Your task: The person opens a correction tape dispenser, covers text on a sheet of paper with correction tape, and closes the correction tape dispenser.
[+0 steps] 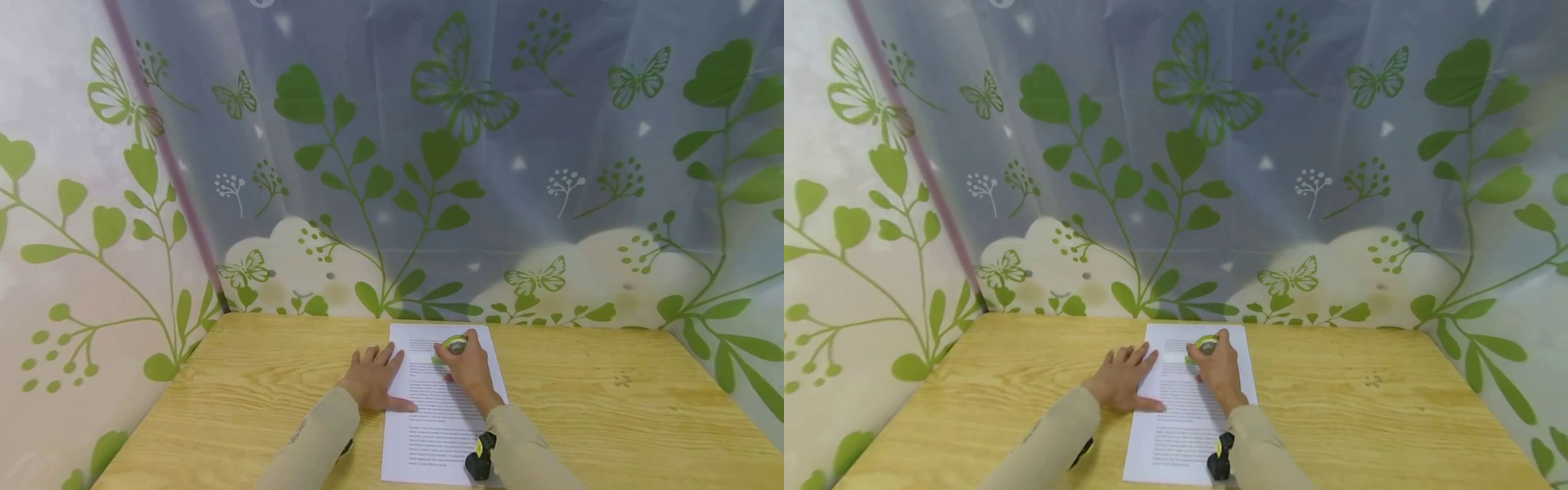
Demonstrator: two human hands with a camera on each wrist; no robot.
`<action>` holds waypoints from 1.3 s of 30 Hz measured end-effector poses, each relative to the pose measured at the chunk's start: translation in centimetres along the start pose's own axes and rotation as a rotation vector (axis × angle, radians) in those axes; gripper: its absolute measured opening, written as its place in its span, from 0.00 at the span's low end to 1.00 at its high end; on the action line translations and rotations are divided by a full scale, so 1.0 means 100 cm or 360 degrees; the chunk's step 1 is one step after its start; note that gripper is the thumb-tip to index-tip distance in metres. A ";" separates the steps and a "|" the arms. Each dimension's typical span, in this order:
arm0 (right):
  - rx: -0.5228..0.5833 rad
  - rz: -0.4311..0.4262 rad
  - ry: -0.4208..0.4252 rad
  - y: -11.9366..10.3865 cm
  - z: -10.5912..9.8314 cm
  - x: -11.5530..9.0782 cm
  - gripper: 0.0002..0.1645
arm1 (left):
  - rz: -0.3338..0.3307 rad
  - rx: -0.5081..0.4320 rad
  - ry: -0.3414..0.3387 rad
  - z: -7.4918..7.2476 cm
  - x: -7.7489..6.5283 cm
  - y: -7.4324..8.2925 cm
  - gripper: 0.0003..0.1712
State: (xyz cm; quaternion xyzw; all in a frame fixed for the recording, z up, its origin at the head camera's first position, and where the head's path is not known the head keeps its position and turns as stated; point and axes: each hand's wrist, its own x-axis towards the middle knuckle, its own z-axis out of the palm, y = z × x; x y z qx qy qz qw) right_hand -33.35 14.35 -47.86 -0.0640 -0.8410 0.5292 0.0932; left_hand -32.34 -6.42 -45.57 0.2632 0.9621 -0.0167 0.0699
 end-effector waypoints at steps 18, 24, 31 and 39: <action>0.0015 0.0011 0.0007 0.004 -0.011 -0.002 0.27 | 0.0016 -0.0002 0.0024 0.000 0.000 0.000 0.62; -0.0013 0.0021 0.0014 0.008 -0.014 -0.002 0.27 | 0.0025 -0.0012 0.0021 0.002 -0.001 -0.001 0.62; -0.0028 0.0001 0.0005 0.011 -0.021 0.000 0.27 | 0.0016 -0.0027 0.0027 0.002 0.000 0.000 0.62; -0.0022 0.0039 -0.0018 0.013 -0.030 0.001 0.31 | 0.0021 -0.0034 0.0017 0.001 0.000 -0.001 0.63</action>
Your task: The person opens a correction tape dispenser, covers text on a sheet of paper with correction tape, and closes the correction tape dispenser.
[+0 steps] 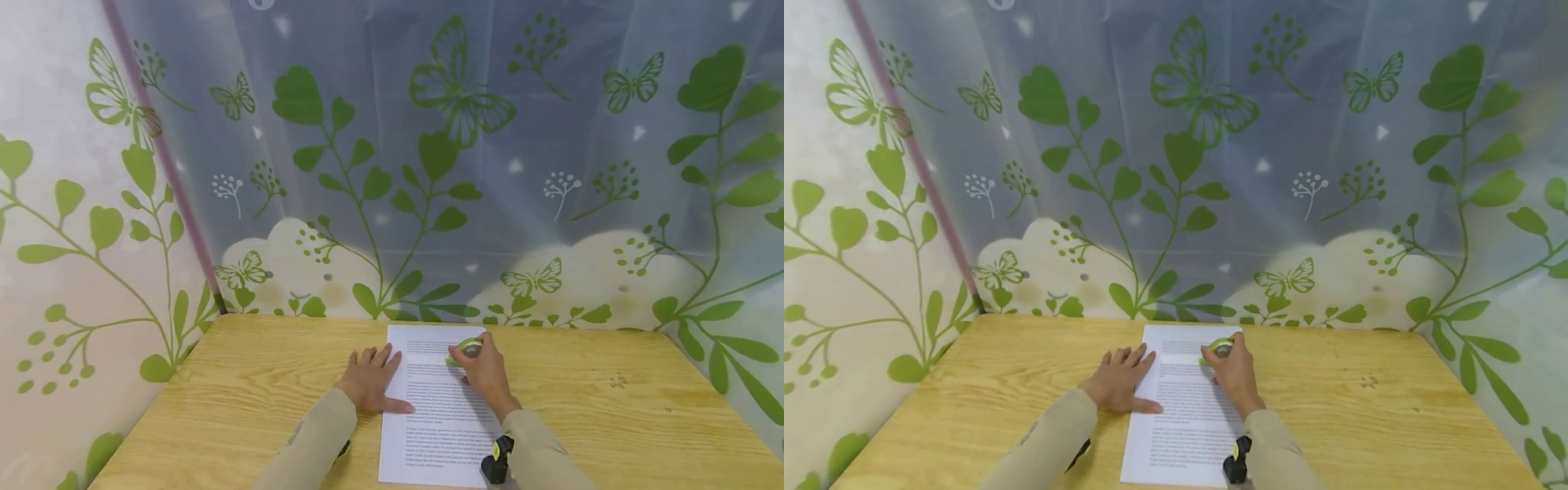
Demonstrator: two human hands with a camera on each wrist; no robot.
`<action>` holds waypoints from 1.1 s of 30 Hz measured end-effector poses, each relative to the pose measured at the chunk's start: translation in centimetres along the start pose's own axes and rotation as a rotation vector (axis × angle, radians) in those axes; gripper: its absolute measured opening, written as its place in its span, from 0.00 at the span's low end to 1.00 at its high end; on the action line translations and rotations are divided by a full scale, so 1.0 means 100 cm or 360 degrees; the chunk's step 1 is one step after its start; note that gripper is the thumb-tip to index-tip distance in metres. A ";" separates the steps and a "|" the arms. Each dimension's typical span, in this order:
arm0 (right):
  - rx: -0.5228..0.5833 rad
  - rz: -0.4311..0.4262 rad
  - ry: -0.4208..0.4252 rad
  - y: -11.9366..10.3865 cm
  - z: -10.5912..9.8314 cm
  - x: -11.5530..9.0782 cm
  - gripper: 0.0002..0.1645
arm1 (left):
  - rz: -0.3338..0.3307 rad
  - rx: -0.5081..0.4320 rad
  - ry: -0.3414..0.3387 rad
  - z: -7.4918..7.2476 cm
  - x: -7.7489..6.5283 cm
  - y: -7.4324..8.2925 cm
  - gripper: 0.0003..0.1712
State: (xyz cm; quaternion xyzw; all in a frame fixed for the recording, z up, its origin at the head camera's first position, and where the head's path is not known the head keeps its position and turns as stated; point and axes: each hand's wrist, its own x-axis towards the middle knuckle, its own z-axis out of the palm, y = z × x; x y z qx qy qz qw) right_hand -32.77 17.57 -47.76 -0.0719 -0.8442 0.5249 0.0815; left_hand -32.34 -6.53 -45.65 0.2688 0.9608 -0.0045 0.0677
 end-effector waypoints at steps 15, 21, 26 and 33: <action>-0.0043 0.0010 -0.0060 0.007 -0.018 0.002 0.32 | 0.0010 0.0001 -0.0005 0.002 0.001 -0.001 0.63; -0.0102 0.0022 -0.0060 0.007 -0.022 0.006 0.31 | -0.0001 0.0004 0.0003 0.002 0.002 -0.001 0.63; -0.0107 0.0019 -0.0062 0.008 -0.026 0.006 0.32 | 0.0006 -0.0003 0.0008 0.000 0.000 -0.001 0.63; -0.0148 0.0016 -0.0084 0.007 -0.033 0.005 0.32 | 0.0018 -0.0014 0.0009 0.000 0.000 -0.001 0.63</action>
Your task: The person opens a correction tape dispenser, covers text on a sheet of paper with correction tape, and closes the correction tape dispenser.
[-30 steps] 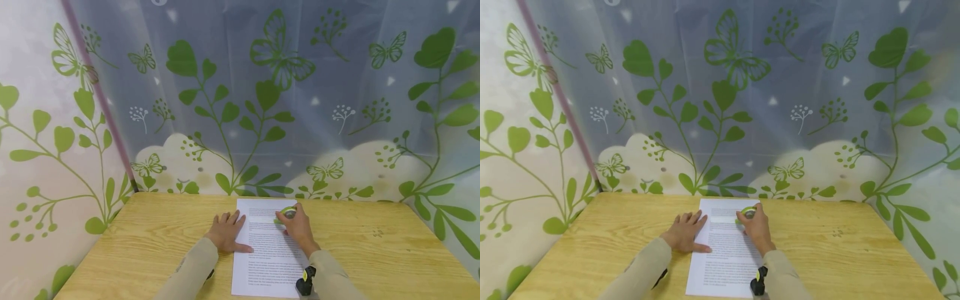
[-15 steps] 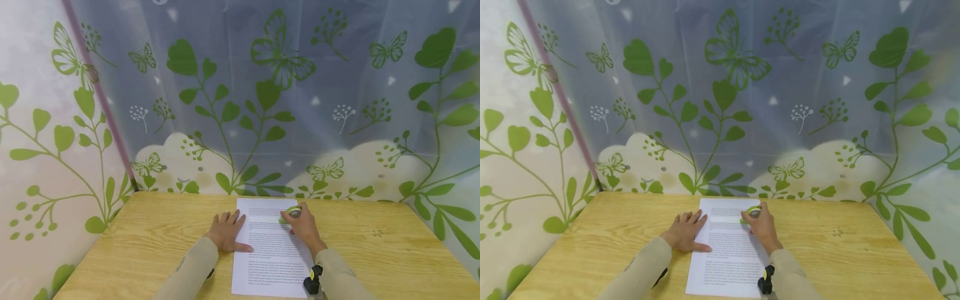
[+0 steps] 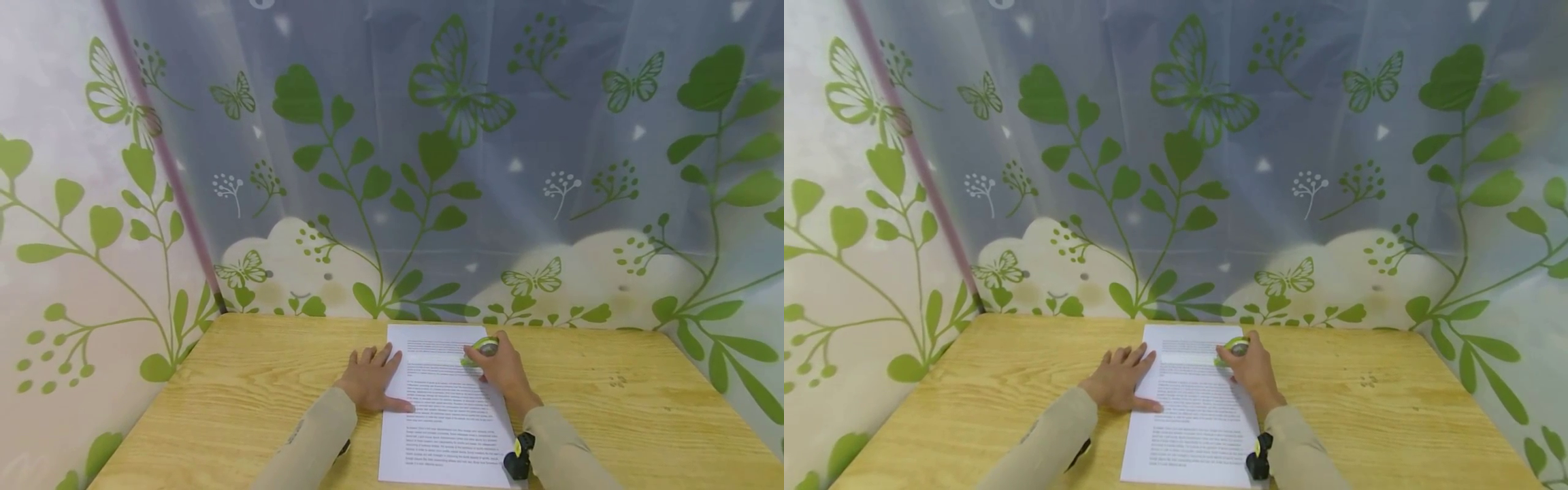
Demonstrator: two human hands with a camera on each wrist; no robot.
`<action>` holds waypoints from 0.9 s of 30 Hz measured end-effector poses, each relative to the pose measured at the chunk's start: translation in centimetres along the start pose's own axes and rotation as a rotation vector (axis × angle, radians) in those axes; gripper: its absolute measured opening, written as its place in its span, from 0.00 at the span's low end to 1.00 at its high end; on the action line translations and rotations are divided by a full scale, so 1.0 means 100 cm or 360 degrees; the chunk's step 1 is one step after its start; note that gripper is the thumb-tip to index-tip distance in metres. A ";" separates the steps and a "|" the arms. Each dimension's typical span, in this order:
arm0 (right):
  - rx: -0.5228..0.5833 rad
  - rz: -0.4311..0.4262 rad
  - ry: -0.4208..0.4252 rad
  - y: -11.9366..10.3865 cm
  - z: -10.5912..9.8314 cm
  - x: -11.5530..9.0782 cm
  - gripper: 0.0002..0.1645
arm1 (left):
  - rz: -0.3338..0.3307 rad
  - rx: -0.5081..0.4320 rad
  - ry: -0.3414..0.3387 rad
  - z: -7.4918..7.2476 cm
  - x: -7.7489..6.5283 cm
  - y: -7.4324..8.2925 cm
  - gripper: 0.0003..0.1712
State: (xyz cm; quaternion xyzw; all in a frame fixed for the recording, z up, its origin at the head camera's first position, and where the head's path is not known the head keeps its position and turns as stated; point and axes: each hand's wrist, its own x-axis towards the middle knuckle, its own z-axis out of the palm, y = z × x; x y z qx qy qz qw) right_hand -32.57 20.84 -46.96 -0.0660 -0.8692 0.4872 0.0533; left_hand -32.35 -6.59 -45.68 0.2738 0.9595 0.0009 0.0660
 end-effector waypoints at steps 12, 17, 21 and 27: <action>-0.0085 0.0015 -0.0008 0.008 -0.010 0.004 0.36 | -0.0009 0.0005 -0.0016 -0.001 -0.001 -0.001 0.63; -0.0113 0.0015 -0.0052 0.010 -0.016 0.004 0.42 | -0.0013 -0.0008 -0.0016 -0.001 -0.001 0.001 0.63; -0.0124 0.0029 -0.0052 0.011 -0.019 0.005 0.48 | -0.0015 -0.0008 -0.0010 -0.001 0.000 0.000 0.63; -0.0084 0.0030 -0.0030 0.012 -0.021 0.003 0.37 | -0.0003 -0.0025 -0.0004 -0.001 -0.001 0.000 0.62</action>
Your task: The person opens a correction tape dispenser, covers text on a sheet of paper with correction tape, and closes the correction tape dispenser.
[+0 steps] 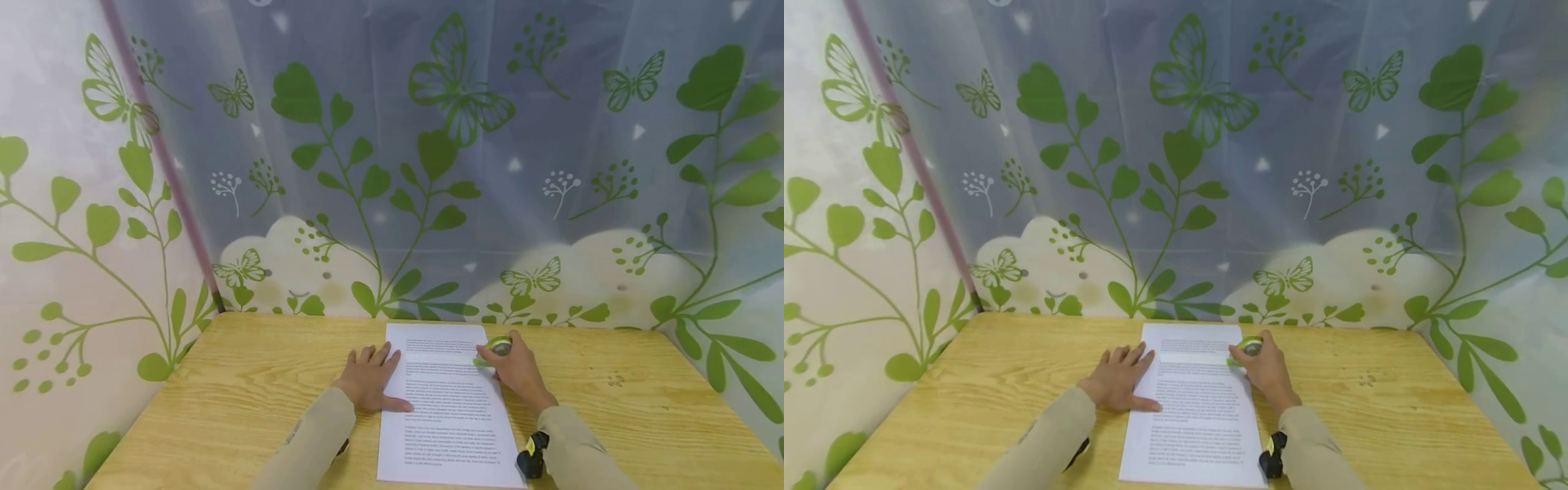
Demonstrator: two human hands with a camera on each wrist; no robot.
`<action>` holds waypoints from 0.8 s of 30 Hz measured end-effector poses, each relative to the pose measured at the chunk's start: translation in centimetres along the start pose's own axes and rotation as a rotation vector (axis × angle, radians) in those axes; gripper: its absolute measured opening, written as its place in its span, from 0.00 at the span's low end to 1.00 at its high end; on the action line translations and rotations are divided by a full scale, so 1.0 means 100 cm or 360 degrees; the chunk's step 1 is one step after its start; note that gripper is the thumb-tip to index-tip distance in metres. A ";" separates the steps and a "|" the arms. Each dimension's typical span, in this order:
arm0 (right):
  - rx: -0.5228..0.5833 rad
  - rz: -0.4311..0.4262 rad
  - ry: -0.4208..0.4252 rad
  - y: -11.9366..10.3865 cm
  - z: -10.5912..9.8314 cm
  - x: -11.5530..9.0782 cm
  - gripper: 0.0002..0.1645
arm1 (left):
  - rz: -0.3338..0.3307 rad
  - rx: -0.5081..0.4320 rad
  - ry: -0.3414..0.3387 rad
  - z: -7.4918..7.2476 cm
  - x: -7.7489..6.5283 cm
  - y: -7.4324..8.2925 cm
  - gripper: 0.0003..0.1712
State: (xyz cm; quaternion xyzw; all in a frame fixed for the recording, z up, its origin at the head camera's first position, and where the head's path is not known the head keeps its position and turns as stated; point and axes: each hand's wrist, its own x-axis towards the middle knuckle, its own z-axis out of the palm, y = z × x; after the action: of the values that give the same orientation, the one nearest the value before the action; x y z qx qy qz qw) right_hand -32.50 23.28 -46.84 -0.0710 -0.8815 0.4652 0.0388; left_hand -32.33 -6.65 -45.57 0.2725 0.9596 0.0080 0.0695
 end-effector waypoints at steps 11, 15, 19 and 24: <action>0.0061 -0.0009 0.0036 0.003 0.000 -0.001 0.30 | -0.0002 -0.0002 0.0014 0.001 -0.001 0.000 0.62; 0.0072 0.0007 0.0025 0.003 -0.001 -0.001 0.30 | -0.0003 -0.0014 0.0003 0.002 0.000 0.000 0.62; 0.0073 0.0012 0.0019 0.003 -0.002 -0.001 0.29 | -0.0006 0.0010 -0.0010 0.006 0.004 -0.003 0.63; 0.0086 0.0017 0.0021 0.003 -0.003 -0.001 0.30 | 0.0003 0.0025 -0.0005 0.007 0.005 -0.003 0.63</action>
State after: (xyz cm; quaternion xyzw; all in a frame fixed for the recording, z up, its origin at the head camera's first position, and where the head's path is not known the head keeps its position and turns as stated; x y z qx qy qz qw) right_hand -32.28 23.68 -46.86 -0.0776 -0.8680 0.4886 0.0440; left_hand -32.83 -6.69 -46.33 0.2739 0.9593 0.0001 0.0689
